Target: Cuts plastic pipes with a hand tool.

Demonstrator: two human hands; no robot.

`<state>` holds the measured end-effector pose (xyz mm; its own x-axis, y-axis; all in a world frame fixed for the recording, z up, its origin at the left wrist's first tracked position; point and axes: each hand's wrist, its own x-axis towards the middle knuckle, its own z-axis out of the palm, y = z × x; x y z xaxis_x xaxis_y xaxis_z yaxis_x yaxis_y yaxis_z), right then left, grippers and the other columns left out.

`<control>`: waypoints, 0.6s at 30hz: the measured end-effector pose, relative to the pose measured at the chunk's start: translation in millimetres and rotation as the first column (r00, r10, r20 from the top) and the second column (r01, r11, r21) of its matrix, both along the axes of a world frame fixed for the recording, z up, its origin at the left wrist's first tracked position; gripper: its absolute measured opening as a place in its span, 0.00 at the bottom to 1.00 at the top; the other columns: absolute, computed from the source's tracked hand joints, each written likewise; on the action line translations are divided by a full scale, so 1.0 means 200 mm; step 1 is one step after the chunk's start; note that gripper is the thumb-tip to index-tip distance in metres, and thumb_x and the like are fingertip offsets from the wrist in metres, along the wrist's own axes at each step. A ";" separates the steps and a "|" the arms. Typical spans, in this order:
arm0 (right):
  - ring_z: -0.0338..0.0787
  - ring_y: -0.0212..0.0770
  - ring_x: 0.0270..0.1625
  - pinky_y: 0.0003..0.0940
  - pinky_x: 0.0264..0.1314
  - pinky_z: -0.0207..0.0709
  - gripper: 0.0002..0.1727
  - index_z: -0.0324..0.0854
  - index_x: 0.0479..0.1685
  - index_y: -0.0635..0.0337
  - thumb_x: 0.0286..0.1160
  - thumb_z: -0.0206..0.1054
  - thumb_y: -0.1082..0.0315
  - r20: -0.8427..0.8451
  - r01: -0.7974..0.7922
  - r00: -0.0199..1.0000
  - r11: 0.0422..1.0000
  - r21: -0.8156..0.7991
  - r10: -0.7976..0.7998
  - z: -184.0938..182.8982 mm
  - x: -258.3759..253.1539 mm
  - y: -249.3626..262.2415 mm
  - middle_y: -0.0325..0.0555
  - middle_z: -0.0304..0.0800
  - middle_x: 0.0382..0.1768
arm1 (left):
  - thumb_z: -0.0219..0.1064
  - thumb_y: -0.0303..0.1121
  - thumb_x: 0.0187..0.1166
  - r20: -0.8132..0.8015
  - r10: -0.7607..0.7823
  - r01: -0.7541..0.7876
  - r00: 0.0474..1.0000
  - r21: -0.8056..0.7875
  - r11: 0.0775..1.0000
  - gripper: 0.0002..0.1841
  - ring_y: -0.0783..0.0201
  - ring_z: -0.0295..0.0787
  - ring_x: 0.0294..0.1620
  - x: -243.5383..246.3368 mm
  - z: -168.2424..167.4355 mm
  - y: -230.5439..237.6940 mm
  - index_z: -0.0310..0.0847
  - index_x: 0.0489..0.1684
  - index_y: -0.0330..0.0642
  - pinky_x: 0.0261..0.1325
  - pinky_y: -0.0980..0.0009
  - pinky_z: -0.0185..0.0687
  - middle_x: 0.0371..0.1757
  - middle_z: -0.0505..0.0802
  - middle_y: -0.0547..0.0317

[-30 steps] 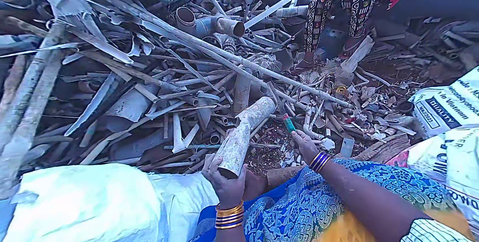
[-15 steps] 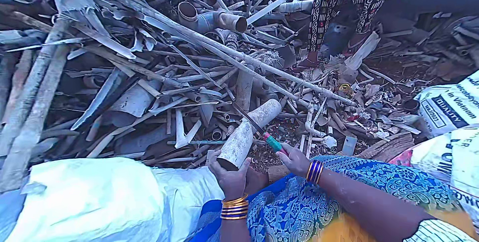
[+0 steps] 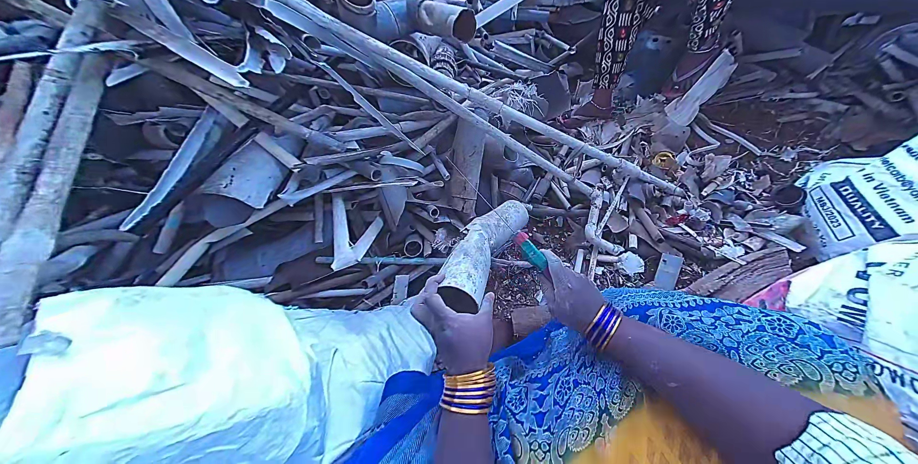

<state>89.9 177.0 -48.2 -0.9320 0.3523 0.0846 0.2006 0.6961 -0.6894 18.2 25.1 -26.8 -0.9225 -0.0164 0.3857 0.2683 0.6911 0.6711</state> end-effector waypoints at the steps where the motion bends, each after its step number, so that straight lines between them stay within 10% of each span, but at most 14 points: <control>1: 0.97 0.61 0.36 0.53 0.39 0.89 0.26 0.75 0.74 0.78 0.81 0.59 0.69 -0.261 0.026 0.965 0.997 0.075 -0.006 -0.04 0.01 -0.03 0.62 0.95 0.37 | 0.88 0.27 0.40 -0.005 -0.006 0.006 1.000 0.011 1.000 0.48 0.25 0.72 0.72 0.00 0.00 0.00 0.72 0.74 0.27 0.69 0.42 0.74 0.73 0.72 0.17; 3: 0.96 0.58 0.31 0.52 0.33 0.89 0.25 0.76 0.72 0.78 0.79 0.60 0.69 -0.321 -0.013 0.946 0.995 0.104 0.045 -0.07 0.02 -0.06 0.59 0.94 0.33 | 0.87 0.26 0.40 -0.004 -0.017 0.017 1.000 0.033 0.999 0.48 0.25 0.70 0.72 -0.01 0.00 -0.01 0.71 0.74 0.26 0.71 0.42 0.72 0.73 0.72 0.17; 6: 0.89 0.64 0.66 0.59 0.71 0.77 0.31 0.50 0.93 0.62 0.94 0.47 0.64 0.408 -0.137 0.892 0.976 -0.168 0.195 0.02 -0.04 0.02 0.66 0.87 0.63 | 0.88 0.25 0.39 -0.024 -0.023 0.023 0.999 0.001 1.000 0.48 0.25 0.72 0.71 0.00 -0.02 0.00 0.72 0.73 0.27 0.69 0.42 0.74 0.71 0.73 0.19; 8: 0.91 0.64 0.63 0.57 0.69 0.79 0.31 0.54 0.92 0.65 0.93 0.49 0.64 0.300 -0.070 0.947 0.984 -0.161 0.116 0.05 -0.03 0.02 0.66 0.89 0.60 | 0.87 0.26 0.39 -0.053 -0.040 0.038 0.998 -0.025 0.999 0.48 0.25 0.72 0.70 0.00 -0.04 0.00 0.73 0.73 0.27 0.68 0.41 0.75 0.71 0.74 0.19; 12: 0.95 0.55 0.30 0.48 0.31 0.88 0.26 0.75 0.70 0.79 0.79 0.60 0.68 -0.415 0.034 0.910 0.999 0.035 -0.016 -0.02 0.02 -0.06 0.58 0.94 0.33 | 0.85 0.29 0.40 -0.112 -0.060 0.059 0.992 -0.012 0.998 0.46 0.27 0.73 0.72 0.00 -0.07 0.00 0.72 0.71 0.25 0.71 0.45 0.73 0.72 0.74 0.18; 15: 0.91 0.62 0.60 0.57 0.66 0.80 0.29 0.57 0.88 0.68 0.93 0.50 0.64 0.258 -0.113 0.950 0.964 -0.241 0.176 0.08 0.01 -0.03 0.67 0.89 0.57 | 0.86 0.29 0.41 -0.175 -0.036 0.039 0.984 0.011 0.999 0.45 0.28 0.74 0.71 0.01 -0.09 0.03 0.73 0.69 0.24 0.72 0.47 0.73 0.70 0.76 0.20; 18: 0.93 0.61 0.55 0.54 0.63 0.82 0.29 0.61 0.86 0.73 0.90 0.53 0.66 0.096 -0.041 0.993 0.962 -0.270 0.070 0.08 0.02 -0.03 0.67 0.91 0.53 | 0.87 0.29 0.42 -0.141 0.019 -0.012 0.990 0.049 0.999 0.46 0.28 0.73 0.71 0.01 -0.09 0.04 0.72 0.70 0.24 0.71 0.47 0.74 0.71 0.74 0.19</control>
<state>93.2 171.5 -32.0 -0.9495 0.2963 -0.1034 0.2468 0.5015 -0.8292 20.1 33.1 -44.3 -0.8584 -0.0518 0.5104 0.3524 0.6635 0.6600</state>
